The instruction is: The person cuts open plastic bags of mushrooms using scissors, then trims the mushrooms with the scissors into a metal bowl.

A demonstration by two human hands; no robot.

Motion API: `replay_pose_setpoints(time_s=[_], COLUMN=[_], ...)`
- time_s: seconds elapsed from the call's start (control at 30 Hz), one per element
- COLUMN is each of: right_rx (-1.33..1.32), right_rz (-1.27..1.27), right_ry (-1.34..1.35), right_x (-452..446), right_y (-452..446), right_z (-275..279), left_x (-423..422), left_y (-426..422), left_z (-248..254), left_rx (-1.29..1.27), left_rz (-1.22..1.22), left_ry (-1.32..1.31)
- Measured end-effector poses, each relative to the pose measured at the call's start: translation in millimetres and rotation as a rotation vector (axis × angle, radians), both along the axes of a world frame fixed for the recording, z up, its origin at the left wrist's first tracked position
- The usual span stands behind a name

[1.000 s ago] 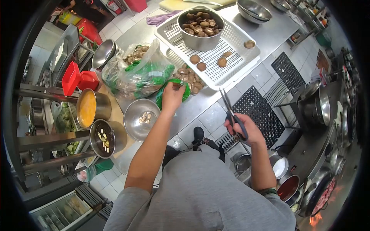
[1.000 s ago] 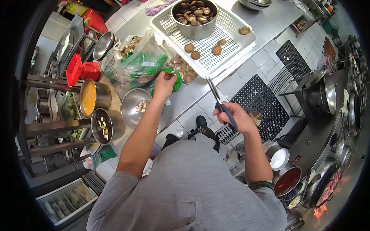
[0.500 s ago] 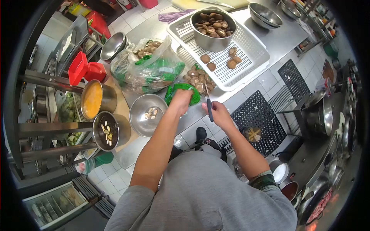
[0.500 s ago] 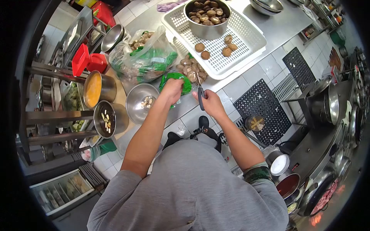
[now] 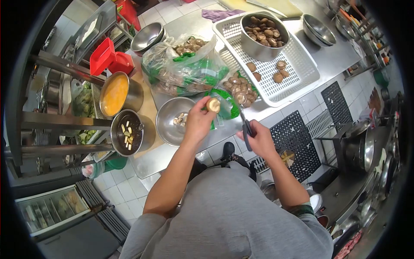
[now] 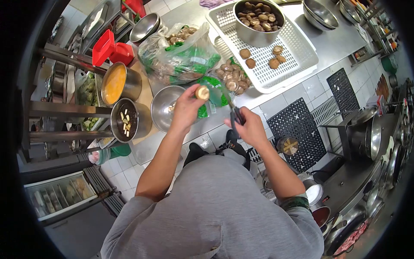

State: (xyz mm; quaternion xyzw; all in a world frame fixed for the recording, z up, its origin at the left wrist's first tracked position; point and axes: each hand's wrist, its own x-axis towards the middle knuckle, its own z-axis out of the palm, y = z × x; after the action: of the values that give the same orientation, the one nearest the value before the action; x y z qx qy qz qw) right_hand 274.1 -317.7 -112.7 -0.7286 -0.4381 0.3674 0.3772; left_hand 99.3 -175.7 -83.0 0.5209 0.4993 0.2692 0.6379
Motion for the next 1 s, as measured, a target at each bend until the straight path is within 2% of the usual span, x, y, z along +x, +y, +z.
replay_pose_setpoints(time_s=[0.1, 0.2, 0.47, 0.87, 0.97, 1.0], right_rx=[0.012, 0.070, 0.246, 0.105, -0.033, -0.094], right_rz=[0.176, 0.271, 0.442, 0.431, 0.422, 0.429], right_ry=[-0.224, -0.337, -0.482, -0.413, -0.332, -0.176], right_x=[-16, -31, -57, -96, -101, -100], right_y=[-2, 5, 27, 39, 41, 41], right_z=[32, 38, 34, 19, 14, 8], left_x=[-38, -65, -82, -103, -106, -107], left_y=[-10, -20, -53, -53, -47, -45], left_z=[6, 15, 17, 1, -6, -7], left_rx=[0.042, 0.020, 0.169, 0.164, 0.153, 0.160], left_rz=[0.074, 0.076, 0.226, 0.350, 0.360, 0.352], left_ry=[-0.204, -0.146, -0.116, -0.035, -0.009, 0.007])
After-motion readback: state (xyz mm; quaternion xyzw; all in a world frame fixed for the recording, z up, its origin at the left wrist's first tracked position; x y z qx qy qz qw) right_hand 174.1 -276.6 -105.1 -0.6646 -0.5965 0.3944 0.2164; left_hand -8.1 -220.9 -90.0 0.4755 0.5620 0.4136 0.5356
